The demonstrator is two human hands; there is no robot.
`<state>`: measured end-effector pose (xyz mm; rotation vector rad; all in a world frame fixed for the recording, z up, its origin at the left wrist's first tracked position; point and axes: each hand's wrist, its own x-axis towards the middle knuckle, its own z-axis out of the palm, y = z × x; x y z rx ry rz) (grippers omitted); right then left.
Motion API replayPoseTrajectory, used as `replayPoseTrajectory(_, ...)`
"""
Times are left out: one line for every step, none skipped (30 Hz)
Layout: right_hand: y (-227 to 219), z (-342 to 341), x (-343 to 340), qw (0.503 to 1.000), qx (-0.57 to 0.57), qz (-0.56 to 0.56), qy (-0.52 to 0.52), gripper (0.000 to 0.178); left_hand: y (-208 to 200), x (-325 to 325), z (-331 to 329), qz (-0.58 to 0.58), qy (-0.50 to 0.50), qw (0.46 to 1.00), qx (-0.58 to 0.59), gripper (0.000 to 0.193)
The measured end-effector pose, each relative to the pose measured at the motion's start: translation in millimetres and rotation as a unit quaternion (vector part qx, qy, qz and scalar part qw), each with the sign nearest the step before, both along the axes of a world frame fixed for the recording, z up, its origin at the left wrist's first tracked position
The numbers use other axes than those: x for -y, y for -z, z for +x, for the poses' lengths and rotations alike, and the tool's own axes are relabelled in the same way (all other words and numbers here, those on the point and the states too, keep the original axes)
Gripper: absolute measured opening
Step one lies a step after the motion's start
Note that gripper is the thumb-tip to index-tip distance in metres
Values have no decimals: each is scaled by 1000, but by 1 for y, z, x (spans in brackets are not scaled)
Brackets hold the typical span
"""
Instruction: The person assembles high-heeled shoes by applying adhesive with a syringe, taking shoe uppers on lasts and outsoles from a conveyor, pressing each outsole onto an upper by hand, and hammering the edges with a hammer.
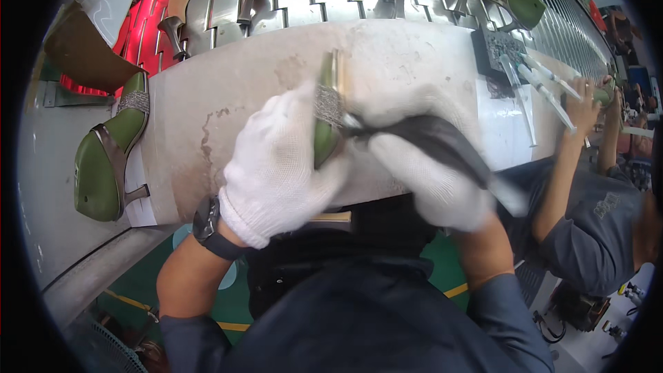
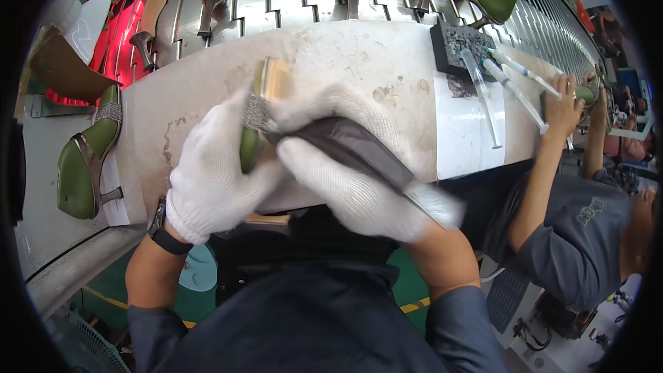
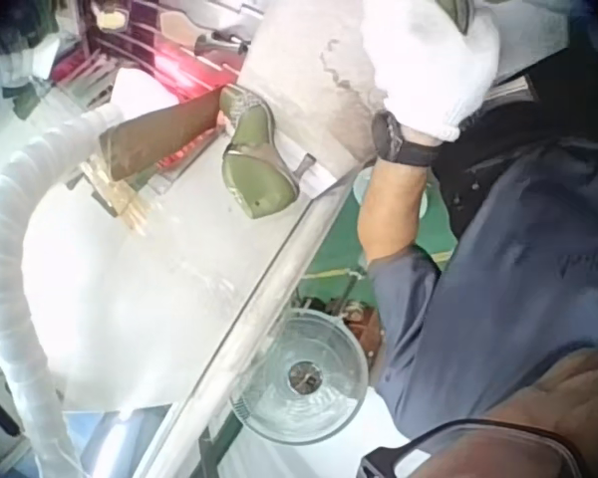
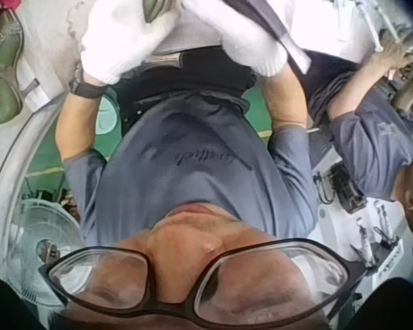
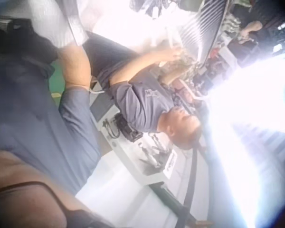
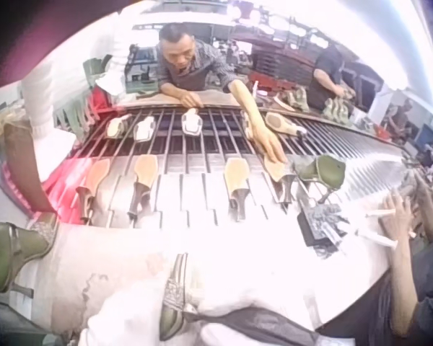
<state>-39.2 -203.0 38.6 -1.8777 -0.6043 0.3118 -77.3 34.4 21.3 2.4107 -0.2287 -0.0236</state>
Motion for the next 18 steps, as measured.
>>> replayPoseTrajectory(1, 0, -8, 999, -33, 32, 26, 20, -1, -3, 2, -28, 14, 999, -11, 88)
replayPoseTrajectory(5, 6, -11, 990, -102, 92, 43, 19, 0, -3, 4, -24, 13, 1000, -7, 88)
replayPoseTrajectory(10, 13, -14, 972, -170, 150, 58, 18, 3, -2, 5, -9, 10, 1000, 10, 87)
replayPoseTrajectory(20, 20, -16, 986, -83, 140, 45, 18, 5, 0, 1, 4, 16, 1000, 22, 87)
replayPoseTrajectory(31, 39, -23, 991, 8, 133, 24, 20, 10, -1, -1, 11, 16, 999, 28, 87)
replayPoseTrajectory(25, 53, -32, 995, 85, -26, 44, 29, 15, -2, -3, 23, 5, 997, 68, 78)
replayPoseTrajectory(39, 67, -34, 996, 77, -13, 43, 36, 13, 0, -7, 32, -1, 994, 109, 70)
replayPoseTrajectory(39, 78, -34, 994, -61, 27, 92, 33, -1, 3, -8, 68, 12, 997, 31, 85)
replayPoseTrajectory(37, 82, -32, 968, -197, 68, 138, 31, -7, 7, -11, 66, 13, 997, 38, 85)
replayPoseTrajectory(38, 79, -31, 969, -192, 69, 137, 31, -12, 9, -16, 114, 23, 993, 23, 90)
replayPoseTrajectory(40, 77, -28, 961, -197, 121, 150, 27, -16, 10, -20, 162, 32, 986, 8, 96)
replayPoseTrajectory(42, 75, -24, 951, -201, 172, 162, 24, -15, 9, -19, 145, 26, 989, -14, 101)
replayPoseTrajectory(42, 73, -21, 952, -196, 178, 154, 24, -15, 2, -21, 151, 19, 988, -7, 101)
replayPoseTrajectory(44, 67, -15, 951, -193, 176, 165, 24, -10, -7, -23, 109, -7, 994, 28, 102)
replayPoseTrajectory(46, 62, -10, 950, -192, 174, 176, 25, -10, -15, -24, 67, -32, 995, 64, 103)
replayPoseTrajectory(52, 57, -2, 945, -201, 182, 182, 24, -11, -20, -26, 84, -58, 984, 146, 108)
replayPoseTrajectory(49, 45, -1, 937, -204, 197, 206, 24, -25, -25, -27, 59, -66, 977, 196, 111)
replayPoseTrajectory(48, 38, 2, 939, -202, 200, 196, 25, -42, -25, -30, -105, -65, 973, 196, 105)
